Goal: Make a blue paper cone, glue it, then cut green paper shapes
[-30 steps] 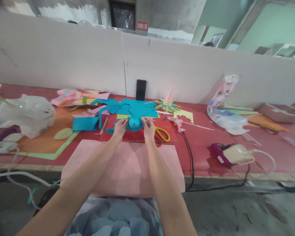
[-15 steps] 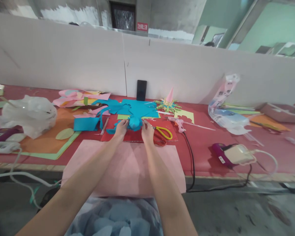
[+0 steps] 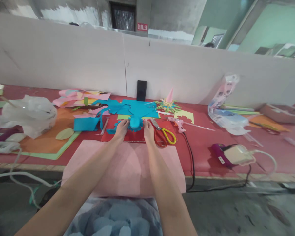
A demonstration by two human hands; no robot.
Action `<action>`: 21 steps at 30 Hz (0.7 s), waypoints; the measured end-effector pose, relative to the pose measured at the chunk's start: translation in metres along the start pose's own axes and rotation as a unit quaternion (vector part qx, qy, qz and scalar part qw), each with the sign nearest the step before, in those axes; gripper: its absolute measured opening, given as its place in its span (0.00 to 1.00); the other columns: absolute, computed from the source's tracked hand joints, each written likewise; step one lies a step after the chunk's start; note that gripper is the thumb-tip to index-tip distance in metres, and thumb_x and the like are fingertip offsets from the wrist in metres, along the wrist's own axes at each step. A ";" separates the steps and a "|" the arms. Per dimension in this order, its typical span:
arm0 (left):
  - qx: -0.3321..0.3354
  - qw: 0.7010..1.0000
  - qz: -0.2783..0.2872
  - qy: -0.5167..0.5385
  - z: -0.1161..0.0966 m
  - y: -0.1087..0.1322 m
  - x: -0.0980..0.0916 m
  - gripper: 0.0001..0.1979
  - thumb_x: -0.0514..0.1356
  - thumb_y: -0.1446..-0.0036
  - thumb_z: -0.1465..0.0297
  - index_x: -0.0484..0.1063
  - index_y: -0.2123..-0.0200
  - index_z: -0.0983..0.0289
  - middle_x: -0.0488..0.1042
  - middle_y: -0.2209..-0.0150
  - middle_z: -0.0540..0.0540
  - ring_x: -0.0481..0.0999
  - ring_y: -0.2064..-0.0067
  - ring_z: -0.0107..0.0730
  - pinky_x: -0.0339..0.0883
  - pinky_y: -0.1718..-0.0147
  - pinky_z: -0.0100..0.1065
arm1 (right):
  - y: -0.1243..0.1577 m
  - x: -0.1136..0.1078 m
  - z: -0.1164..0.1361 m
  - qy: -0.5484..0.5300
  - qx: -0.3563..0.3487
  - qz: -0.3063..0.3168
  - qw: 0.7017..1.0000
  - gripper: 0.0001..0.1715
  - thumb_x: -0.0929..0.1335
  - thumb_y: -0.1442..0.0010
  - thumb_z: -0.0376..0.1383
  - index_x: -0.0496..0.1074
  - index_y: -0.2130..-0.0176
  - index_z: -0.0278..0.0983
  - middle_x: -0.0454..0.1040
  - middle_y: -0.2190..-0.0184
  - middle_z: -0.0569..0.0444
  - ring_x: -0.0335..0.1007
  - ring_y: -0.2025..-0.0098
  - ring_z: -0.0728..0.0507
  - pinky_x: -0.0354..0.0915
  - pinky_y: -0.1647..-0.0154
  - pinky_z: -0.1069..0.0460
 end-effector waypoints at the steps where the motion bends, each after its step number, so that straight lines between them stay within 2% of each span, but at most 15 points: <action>1: 0.001 1.000 -0.001 0.001 0.000 0.000 0.000 0.14 0.53 0.49 0.60 0.64 0.77 0.64 0.63 0.80 0.48 0.63 0.76 0.26 0.57 0.75 0.27 | 0.000 0.004 0.001 -0.010 -0.001 0.020 1.000 0.24 0.59 0.46 0.51 0.71 0.67 0.36 0.74 0.69 0.52 0.68 0.64 0.44 0.63 0.61 0.50; 5: 0.000 1.000 -0.007 0.007 0.004 -0.002 0.000 0.16 0.54 0.50 0.57 0.65 0.77 0.65 0.63 0.80 0.48 0.63 0.75 0.26 0.57 0.75 0.27 | 0.001 0.009 0.004 0.009 -0.028 0.040 0.999 0.21 0.64 0.51 0.51 0.71 0.73 0.36 0.70 0.78 0.57 0.65 0.72 0.47 0.62 0.68 0.53; 10: -0.008 0.999 -0.019 0.027 0.009 -0.003 -0.002 0.19 0.55 0.52 0.53 0.68 0.75 0.65 0.65 0.79 0.48 0.63 0.75 0.25 0.56 0.76 0.26 | -0.001 0.008 -0.001 -0.005 -0.008 0.038 0.999 0.19 0.65 0.52 0.49 0.71 0.76 0.35 0.68 0.82 0.58 0.62 0.77 0.48 0.61 0.72 0.52; 15: -0.014 1.000 -0.002 0.027 0.007 -0.003 0.000 0.19 0.58 0.55 0.54 0.68 0.75 0.66 0.67 0.79 0.50 0.65 0.76 0.25 0.58 0.77 0.27 | 0.003 0.010 0.009 -0.012 -0.011 0.038 0.999 0.21 0.64 0.50 0.50 0.73 0.73 0.35 0.71 0.78 0.57 0.65 0.74 0.47 0.61 0.71 0.53; 17: -0.031 0.999 -0.017 0.040 0.008 -0.002 -0.003 0.19 0.58 0.55 0.54 0.68 0.75 0.66 0.67 0.80 0.49 0.64 0.77 0.25 0.59 0.78 0.27 | 0.005 0.011 0.010 -0.026 0.000 0.036 0.999 0.22 0.64 0.50 0.51 0.73 0.70 0.35 0.72 0.78 0.57 0.66 0.73 0.47 0.62 0.71 0.53; 21: -0.048 0.995 -0.051 0.069 0.013 -0.002 -0.008 0.19 0.58 0.55 0.53 0.68 0.73 0.66 0.66 0.80 0.48 0.64 0.78 0.24 0.59 0.79 0.27 | 0.005 0.020 0.002 -0.054 0.036 0.073 0.995 0.22 0.68 0.55 0.49 0.72 0.65 0.36 0.73 0.78 0.56 0.69 0.75 0.46 0.64 0.71 0.52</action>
Point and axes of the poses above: each hand's wrist, its own y-axis away from the middle knuckle, its own x-axis out of the palm, z = x × y, the point moved 7 cm from there along -y, towards the middle knuckle
